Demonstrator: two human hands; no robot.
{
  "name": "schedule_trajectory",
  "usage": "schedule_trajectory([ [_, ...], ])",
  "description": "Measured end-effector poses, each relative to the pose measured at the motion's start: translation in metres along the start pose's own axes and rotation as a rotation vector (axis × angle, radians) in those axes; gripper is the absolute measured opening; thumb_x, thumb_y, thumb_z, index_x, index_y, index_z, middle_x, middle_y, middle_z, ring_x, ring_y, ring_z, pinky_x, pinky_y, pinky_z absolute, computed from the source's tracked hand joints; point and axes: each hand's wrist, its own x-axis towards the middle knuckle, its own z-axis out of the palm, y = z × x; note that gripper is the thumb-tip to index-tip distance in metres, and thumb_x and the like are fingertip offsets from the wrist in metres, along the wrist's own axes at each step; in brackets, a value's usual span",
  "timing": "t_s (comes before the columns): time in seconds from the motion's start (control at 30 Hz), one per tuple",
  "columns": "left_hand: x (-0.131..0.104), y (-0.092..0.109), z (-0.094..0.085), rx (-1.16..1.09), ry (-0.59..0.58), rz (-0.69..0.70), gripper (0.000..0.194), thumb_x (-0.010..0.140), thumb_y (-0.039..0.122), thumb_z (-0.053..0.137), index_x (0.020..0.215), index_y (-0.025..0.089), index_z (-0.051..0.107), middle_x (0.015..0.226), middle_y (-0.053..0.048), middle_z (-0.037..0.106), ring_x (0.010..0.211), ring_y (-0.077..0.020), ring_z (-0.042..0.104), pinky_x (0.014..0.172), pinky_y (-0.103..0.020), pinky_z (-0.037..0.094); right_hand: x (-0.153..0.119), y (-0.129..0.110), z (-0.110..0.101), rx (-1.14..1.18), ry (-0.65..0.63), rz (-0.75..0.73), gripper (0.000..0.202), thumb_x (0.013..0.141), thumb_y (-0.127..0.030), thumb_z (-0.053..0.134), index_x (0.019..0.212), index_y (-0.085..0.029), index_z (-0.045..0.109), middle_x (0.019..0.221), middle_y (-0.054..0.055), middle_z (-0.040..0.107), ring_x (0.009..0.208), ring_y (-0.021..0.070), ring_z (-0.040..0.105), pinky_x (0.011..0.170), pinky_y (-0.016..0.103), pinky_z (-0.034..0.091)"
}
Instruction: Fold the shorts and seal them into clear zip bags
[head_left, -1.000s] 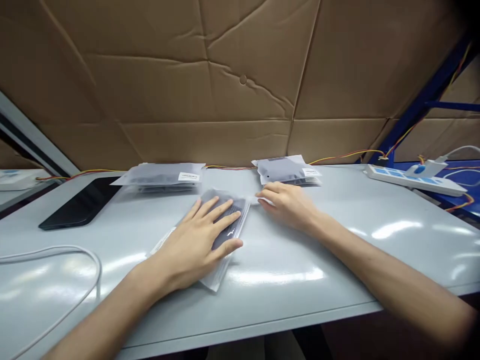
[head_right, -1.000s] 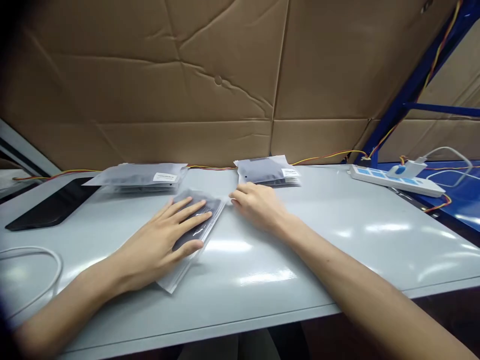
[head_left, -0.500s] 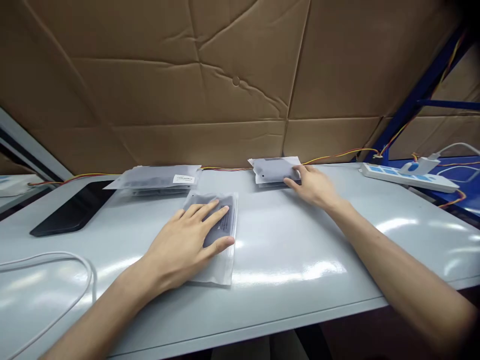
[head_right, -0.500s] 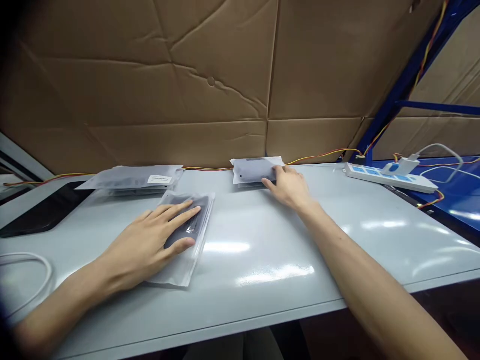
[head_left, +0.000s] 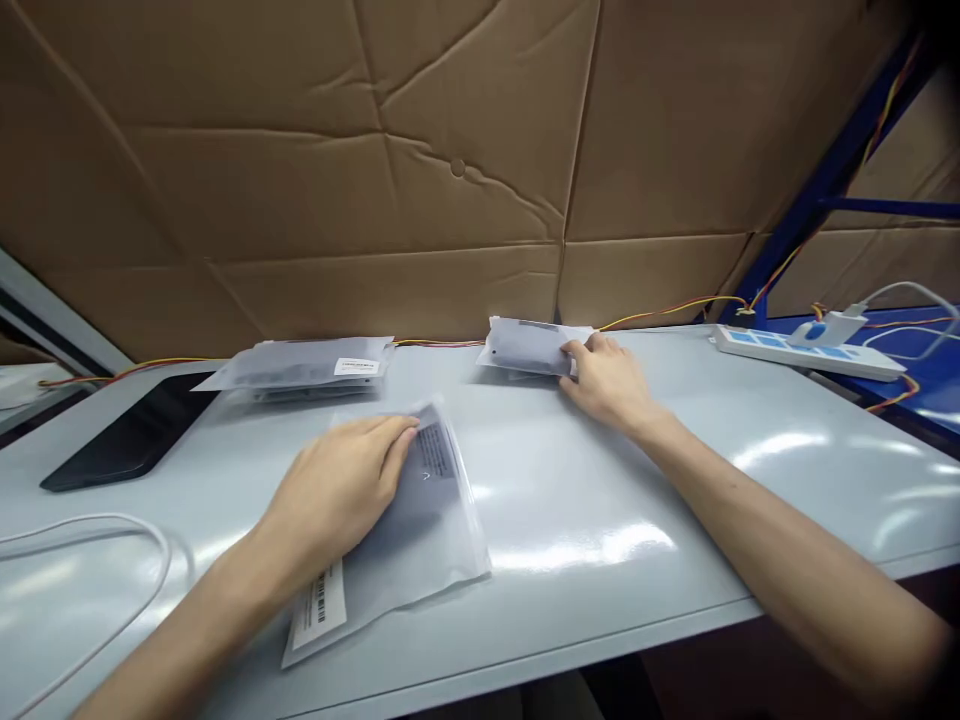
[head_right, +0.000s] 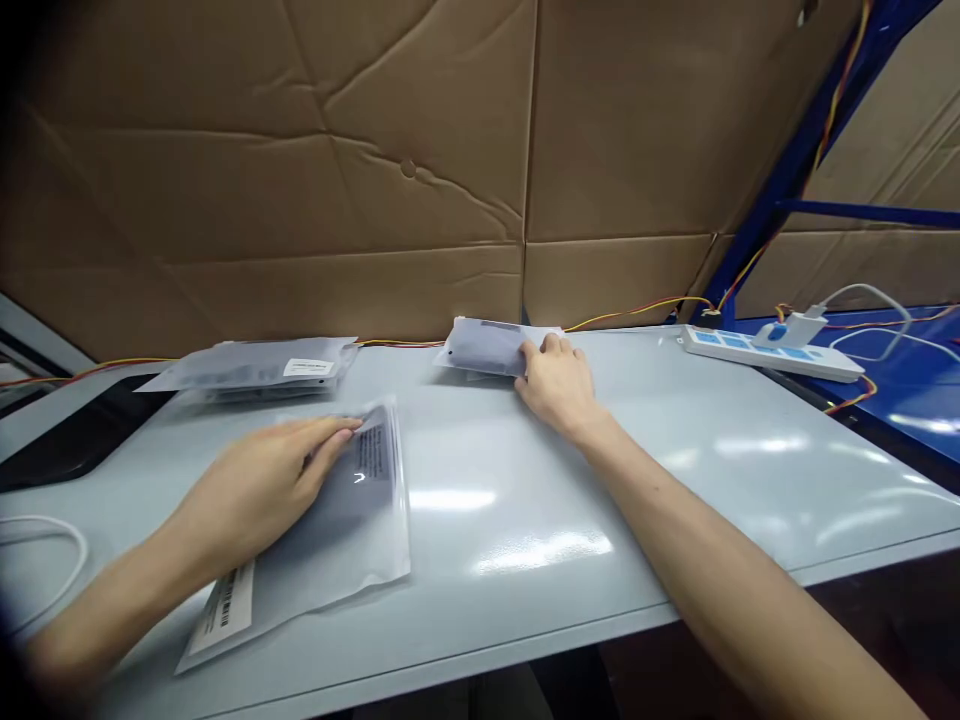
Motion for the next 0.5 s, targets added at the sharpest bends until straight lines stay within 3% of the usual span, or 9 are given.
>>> schedule_trajectory([
  [0.1,0.011,-0.019,-0.004,0.078,-0.011,0.003,0.038,0.100,0.034,0.038,0.110,0.026,0.074,0.110,-0.009,0.077,0.095,-0.0333,0.072,0.076,-0.046,0.053,0.000,0.000,0.000,-0.002,0.000,0.004,0.043,0.093,-0.028,0.056,0.133,-0.014,0.061,0.124,0.021,0.060,0.116,0.0355,0.058,0.094,0.045,0.046],
  [0.23,0.022,-0.043,-0.002,0.193,-0.066,0.004,0.039,0.097,0.040,0.042,0.089,0.021,0.076,0.098,-0.016,0.076,0.092,-0.0391,0.067,0.076,-0.053,0.050,0.000,0.001,0.002,0.002,0.002,0.004,0.043,0.093,-0.031,0.056,0.134,-0.016,0.061,0.124,0.020,0.060,0.115,0.0351,0.059,0.094,0.045,0.047],
  [0.37,0.029,-0.058,0.000,0.134,-0.115,-0.010,0.034,0.093,0.047,0.052,0.078,0.025,0.074,0.082,-0.010,0.075,0.086,-0.0347,0.068,0.074,-0.049,0.051,0.000,0.003,0.002,0.028,-0.004,0.001,0.044,0.094,-0.033,0.056,0.134,-0.015,0.061,0.123,0.020,0.061,0.114,0.0348,0.060,0.093,0.045,0.049],
  [0.5,0.035,-0.062,-0.012,0.001,-0.117,-0.069,0.032,0.090,0.047,0.055,0.072,0.028,0.073,0.069,-0.004,0.071,0.071,-0.0271,0.067,0.063,-0.040,0.052,-0.001,0.002,0.001,0.042,-0.002,0.008,0.043,0.094,-0.033,0.057,0.133,-0.015,0.062,0.123,0.020,0.061,0.110,0.0345,0.061,0.091,0.045,0.049],
])
